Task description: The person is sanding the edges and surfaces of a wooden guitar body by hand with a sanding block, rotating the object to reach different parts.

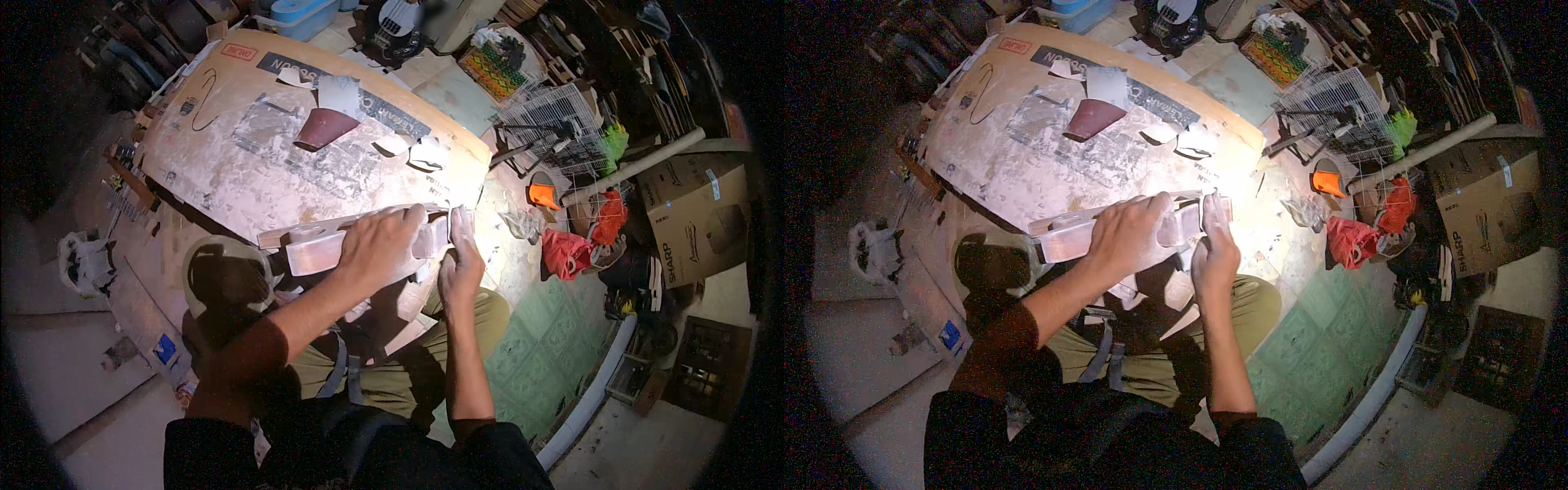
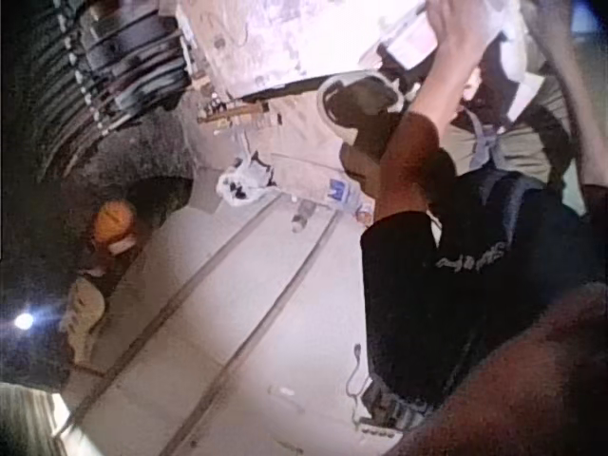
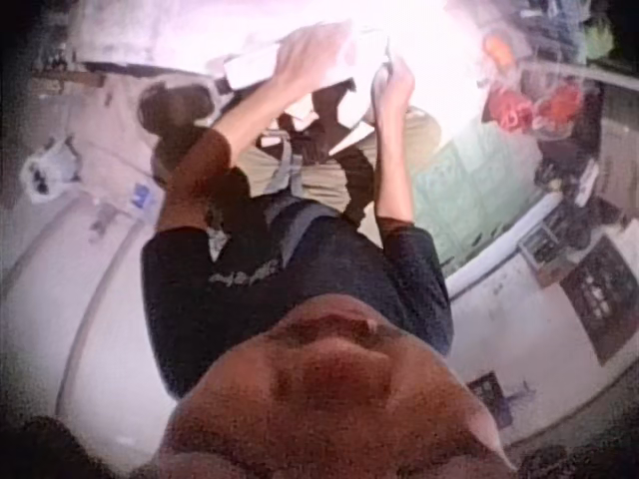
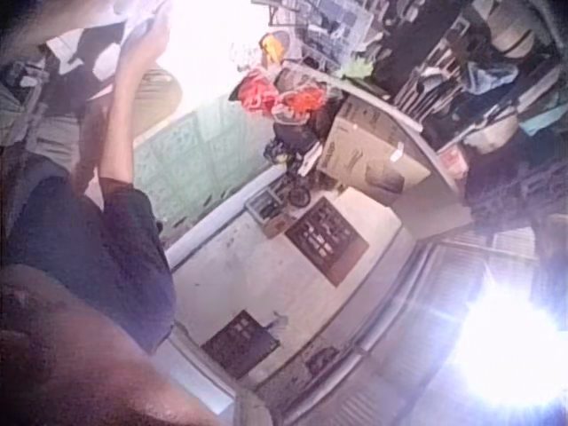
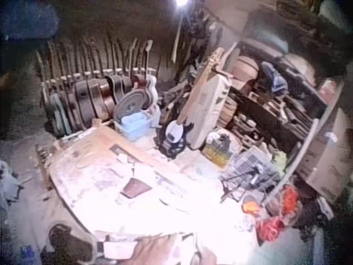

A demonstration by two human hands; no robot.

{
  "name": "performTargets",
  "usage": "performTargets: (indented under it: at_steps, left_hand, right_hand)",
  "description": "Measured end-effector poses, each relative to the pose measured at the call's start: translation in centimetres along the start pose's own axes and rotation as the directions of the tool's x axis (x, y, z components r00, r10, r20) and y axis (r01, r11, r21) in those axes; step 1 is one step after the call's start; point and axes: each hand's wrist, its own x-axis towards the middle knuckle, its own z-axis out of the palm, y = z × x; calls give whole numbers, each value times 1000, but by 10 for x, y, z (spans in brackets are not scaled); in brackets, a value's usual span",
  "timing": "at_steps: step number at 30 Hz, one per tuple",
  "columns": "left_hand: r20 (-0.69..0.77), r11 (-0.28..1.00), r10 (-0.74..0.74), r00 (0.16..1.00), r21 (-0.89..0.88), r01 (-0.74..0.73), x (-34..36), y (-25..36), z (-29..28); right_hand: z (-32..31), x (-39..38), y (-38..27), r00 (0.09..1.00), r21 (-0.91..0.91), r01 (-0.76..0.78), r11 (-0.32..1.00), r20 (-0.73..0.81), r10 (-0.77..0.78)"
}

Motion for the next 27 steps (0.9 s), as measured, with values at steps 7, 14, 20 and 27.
performTargets:
  at_steps: [7,14,20,27]
  left_hand:
    - [-59,996,78,995,39,-76,5,-7,-12]
    - [27,998,-37,999,57,35,1,-7,-4]
    - [-29,996,43,999,81,-41,2,-2,-8]
    - [-83,994,75,994,85,-68,0,-11,2]
  right_hand:
    - [16,-3,12,988,109,111,988,-122,-98]
    - [16,-2,10,977,96,196,976,-109,-185]
    - [27,-27,11,969,157,215,964,-158,-191]
    - [16,-38,-14,998,604,35,796,-58,0]
